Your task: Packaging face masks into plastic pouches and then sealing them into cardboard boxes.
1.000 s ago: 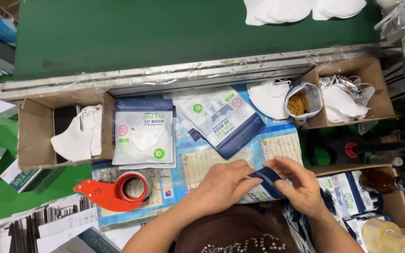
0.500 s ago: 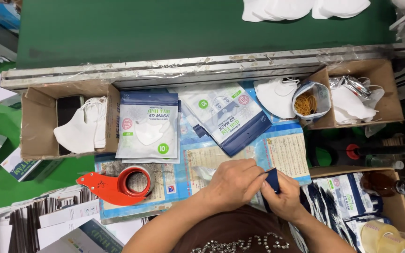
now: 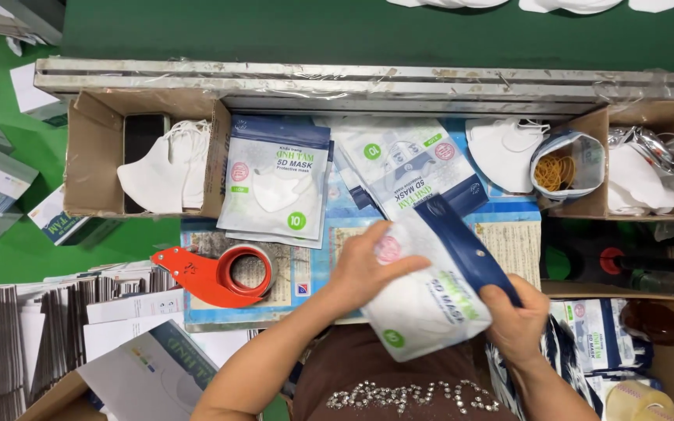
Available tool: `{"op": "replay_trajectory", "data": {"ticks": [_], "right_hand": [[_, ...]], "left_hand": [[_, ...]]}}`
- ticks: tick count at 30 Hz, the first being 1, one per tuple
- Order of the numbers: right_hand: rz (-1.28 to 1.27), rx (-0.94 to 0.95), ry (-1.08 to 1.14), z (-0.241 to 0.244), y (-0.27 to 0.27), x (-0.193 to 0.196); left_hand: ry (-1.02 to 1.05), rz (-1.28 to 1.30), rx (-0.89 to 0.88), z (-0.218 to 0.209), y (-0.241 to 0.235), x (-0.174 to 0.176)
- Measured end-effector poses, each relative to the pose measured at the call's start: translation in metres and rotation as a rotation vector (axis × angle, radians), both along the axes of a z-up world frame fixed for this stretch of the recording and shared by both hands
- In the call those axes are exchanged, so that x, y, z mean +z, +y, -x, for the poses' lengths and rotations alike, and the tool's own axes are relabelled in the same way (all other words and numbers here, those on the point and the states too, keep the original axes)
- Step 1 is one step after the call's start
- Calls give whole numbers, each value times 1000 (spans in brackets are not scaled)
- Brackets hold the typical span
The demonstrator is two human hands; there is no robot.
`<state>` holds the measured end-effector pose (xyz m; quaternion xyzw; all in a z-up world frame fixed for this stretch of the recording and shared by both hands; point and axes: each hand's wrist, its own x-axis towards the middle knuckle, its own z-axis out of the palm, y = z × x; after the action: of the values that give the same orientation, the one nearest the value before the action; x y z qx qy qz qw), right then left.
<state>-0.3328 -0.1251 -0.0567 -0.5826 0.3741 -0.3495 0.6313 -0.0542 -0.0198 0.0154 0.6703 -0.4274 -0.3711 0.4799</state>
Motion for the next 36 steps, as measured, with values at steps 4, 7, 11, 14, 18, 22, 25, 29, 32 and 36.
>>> {"op": "replay_trajectory", "data": {"ticks": [4, 7, 11, 14, 18, 22, 25, 29, 32, 36], "right_hand": [[79, 83, 295, -82, -19, 25], [-8, 333, 41, -158, -52, 44], [491, 411, 29, -263, -91, 69], [898, 351, 259, -344, -133, 68], [1124, 216, 882, -430, -207, 66], [773, 57, 1099, -434, -293, 61], [659, 66, 1155, -413, -330, 32], [963, 198, 988, -368, -331, 28], [955, 353, 547, -326, -270, 92], [651, 691, 209, -210, -155, 54]], "left_hand": [[27, -42, 235, -53, 21, 14], [-195, 12, 475, -111, 33, 24], [-1034, -202, 564, -144, 43, -40], [-1275, -131, 456, -147, 42, -60], [-1147, -99, 485, -147, 46, -54], [-1113, -53, 477, -140, 50, -50], [-1022, -26, 494, -126, 48, -47], [-732, 170, 466, -102, 36, -25], [-404, 286, 522, -100, 15, 9], [358, 254, 405, -103, -11, 12]]}}
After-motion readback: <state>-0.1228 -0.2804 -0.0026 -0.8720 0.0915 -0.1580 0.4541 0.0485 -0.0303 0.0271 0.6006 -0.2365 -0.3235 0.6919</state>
